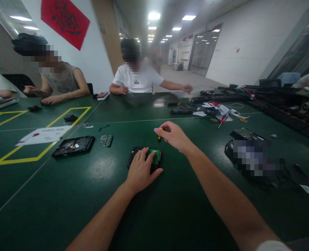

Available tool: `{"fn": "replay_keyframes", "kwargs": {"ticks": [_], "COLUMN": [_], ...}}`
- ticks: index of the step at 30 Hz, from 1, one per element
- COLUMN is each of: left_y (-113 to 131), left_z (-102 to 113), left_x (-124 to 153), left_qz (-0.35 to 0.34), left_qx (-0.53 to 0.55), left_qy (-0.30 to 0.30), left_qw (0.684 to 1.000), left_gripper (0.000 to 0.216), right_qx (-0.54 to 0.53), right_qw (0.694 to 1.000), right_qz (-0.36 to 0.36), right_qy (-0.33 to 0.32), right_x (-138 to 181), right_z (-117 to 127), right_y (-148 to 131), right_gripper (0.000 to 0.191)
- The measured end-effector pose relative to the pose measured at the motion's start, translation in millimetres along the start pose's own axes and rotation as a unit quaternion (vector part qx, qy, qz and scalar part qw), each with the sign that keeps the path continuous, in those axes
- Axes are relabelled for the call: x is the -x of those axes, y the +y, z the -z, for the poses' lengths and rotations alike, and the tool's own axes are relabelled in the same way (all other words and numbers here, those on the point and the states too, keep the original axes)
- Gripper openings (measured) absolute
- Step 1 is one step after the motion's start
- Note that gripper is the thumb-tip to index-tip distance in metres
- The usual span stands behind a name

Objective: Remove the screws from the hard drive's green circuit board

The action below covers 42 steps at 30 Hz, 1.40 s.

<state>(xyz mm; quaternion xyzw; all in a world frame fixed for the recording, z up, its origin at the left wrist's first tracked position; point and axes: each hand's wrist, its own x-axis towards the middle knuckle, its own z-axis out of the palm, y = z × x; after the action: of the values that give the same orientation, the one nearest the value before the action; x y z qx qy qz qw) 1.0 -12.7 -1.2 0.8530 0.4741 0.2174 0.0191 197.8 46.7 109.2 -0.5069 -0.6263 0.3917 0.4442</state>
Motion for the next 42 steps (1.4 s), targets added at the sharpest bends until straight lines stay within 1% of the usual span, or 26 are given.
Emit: {"fn": "replay_keyframes", "kwargs": {"ticks": [3, 7, 10, 14, 18, 23, 27, 31, 34, 39, 42], "left_y": [0.3, 1.8, 3.2, 5.7, 9.0, 11.6, 11.4, 11.5, 12.7, 12.9, 8.8], "left_z": [-1.0, -1.7, -1.6, 0.3, 2.8, 0.8, -2.8, -4.5, -3.5, 0.6, 3.7], "left_x": [-0.1, -0.8, -1.7, -2.8, -4.2, -4.5, -4.0, -4.0, -4.2, -4.6, -5.3], "left_qz": [0.002, 0.008, 0.014, 0.022, 0.031, 0.047, 0.05, 0.043, 0.043, 0.038, 0.022], "left_qx": [-0.006, -0.005, -0.004, 0.011, 0.014, 0.01, 0.011, 0.008, 0.01, 0.007, 0.02], "left_qy": [-0.003, 0.0, 0.003, 0.01, 0.015, 0.023, 0.031, 0.027, 0.023, 0.01, -0.006], "left_qw": [1.0, 1.0, 1.0, 1.0, 0.999, 0.999, 0.998, 0.999, 0.999, 0.999, 1.0], "left_gripper": [0.07, 0.072, 0.072, 0.071, 0.068, 0.069, 0.07, 0.07, 0.072, 0.072, 0.075], "right_qx": [-0.01, -0.022, -0.037, -0.034, -0.007, 0.019, 0.003, -0.037, -0.035, 0.005, 0.025], "right_qw": [1.0, 0.999, 0.998, 0.998, 0.999, 0.999, 1.0, 0.998, 0.997, 0.999, 0.999], "right_qz": [0.008, 0.034, 0.031, 0.015, 0.023, 0.029, 0.014, 0.023, 0.026, 0.025, 0.026], "right_qy": [-0.002, -0.031, -0.047, -0.042, -0.024, -0.013, -0.013, -0.039, -0.06, -0.041, -0.035], "right_x": [0.7, 1.0, 0.4, -1.2, -0.2, 3.4, 3.3, 2.0, 2.0, 3.0, 3.8], "right_z": [-2.8, -2.9, -2.2, -0.5, 1.7, -0.8, -4.5, -4.4, -2.7, -0.4, -0.7], "right_y": [0.3, -2.3, -4.1, -4.5, -5.8, -7.4, -5.8, -5.6, -6.0, -4.8, -4.4], "right_gripper": [0.036, 0.024, 0.02, 0.02, 0.017, 0.029, 0.035, 0.028, 0.023, 0.023, 0.027]}}
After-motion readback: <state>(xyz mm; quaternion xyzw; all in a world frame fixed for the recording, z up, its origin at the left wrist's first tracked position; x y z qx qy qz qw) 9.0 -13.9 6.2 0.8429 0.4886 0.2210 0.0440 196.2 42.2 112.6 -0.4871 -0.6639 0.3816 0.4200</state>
